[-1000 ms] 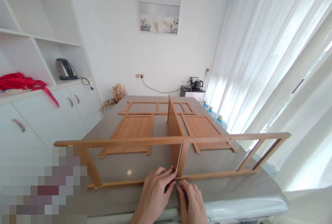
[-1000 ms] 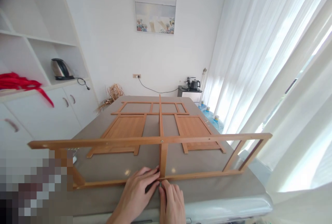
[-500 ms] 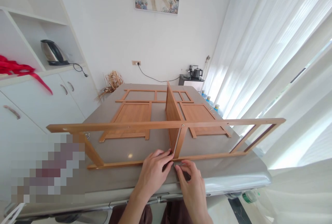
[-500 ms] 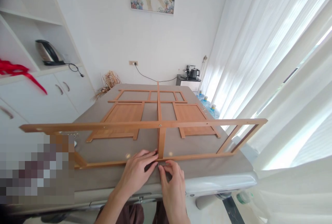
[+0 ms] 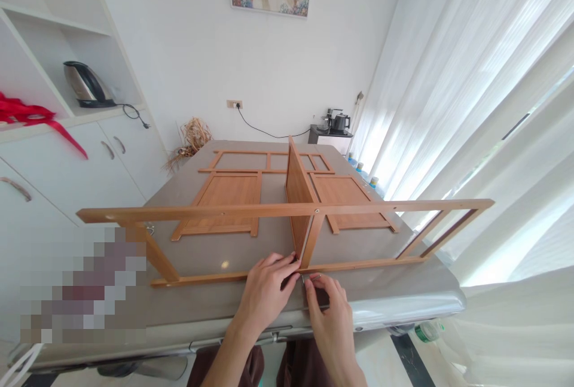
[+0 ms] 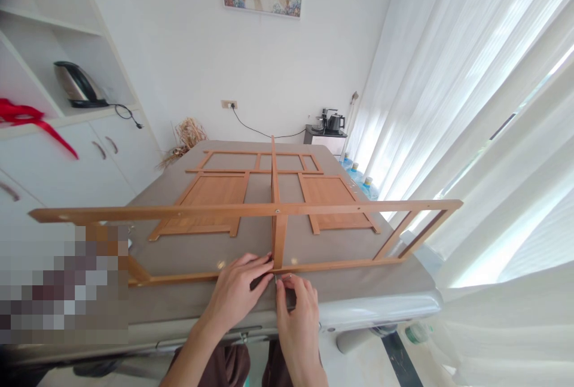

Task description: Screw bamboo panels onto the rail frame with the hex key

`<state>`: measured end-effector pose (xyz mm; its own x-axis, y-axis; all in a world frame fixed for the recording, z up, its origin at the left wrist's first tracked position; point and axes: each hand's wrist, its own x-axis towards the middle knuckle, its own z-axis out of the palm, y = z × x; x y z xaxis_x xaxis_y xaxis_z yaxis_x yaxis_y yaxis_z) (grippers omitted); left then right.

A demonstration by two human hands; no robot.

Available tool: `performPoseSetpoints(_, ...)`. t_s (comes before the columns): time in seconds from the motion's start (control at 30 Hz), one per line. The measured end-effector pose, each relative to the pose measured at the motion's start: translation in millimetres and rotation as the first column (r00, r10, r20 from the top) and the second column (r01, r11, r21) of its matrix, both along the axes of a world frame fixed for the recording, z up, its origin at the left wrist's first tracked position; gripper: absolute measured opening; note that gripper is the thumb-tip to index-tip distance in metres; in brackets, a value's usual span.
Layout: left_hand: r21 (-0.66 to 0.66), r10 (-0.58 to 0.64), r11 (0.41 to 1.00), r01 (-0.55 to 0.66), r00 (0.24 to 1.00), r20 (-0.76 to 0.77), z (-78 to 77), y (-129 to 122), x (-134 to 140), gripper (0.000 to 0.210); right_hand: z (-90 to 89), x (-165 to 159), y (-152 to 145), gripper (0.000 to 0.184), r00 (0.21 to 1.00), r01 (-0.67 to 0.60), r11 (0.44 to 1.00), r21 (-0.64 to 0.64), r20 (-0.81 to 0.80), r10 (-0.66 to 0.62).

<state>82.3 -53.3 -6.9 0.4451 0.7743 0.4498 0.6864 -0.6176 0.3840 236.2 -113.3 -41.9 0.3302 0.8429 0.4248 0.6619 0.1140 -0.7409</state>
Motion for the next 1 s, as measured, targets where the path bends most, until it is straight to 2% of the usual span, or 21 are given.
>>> performPoseSetpoints(0.2,-0.019,0.006,1.0,-0.006,1.0,0.007,1.3,0,-1,0.029,0.4,-1,0,0.02,1.0,-0.013,0.997,0.078,0.017,0.011)
performPoseSetpoints(0.37,-0.037,0.008,0.999,-0.008,1.0,0.012,2.3,-1,0,0.028,3.3,5,3,0.014,0.992,-0.086,0.991,0.107,0.1,0.075)
performPoseSetpoints(0.67,-0.063,0.004,0.998,-0.004,1.0,0.0,1.6,-1,0,0.03,8.7,13,4,0.023,0.946,-0.222,0.971,0.086,0.261,0.193)
performPoseSetpoints(0.83,-0.065,0.0,0.998,0.0,1.0,0.005,3.0,-1,0,0.03,0.4,10,4,0.022,0.923,-0.218,0.971,0.1,0.344,0.172)
performPoseSetpoints(1.0,-0.111,0.055,0.992,-0.051,0.998,0.032,4.5,-1,-1,0.028,-1.0,9,5,0.023,0.909,-0.217,0.971,0.096,0.382,0.165)
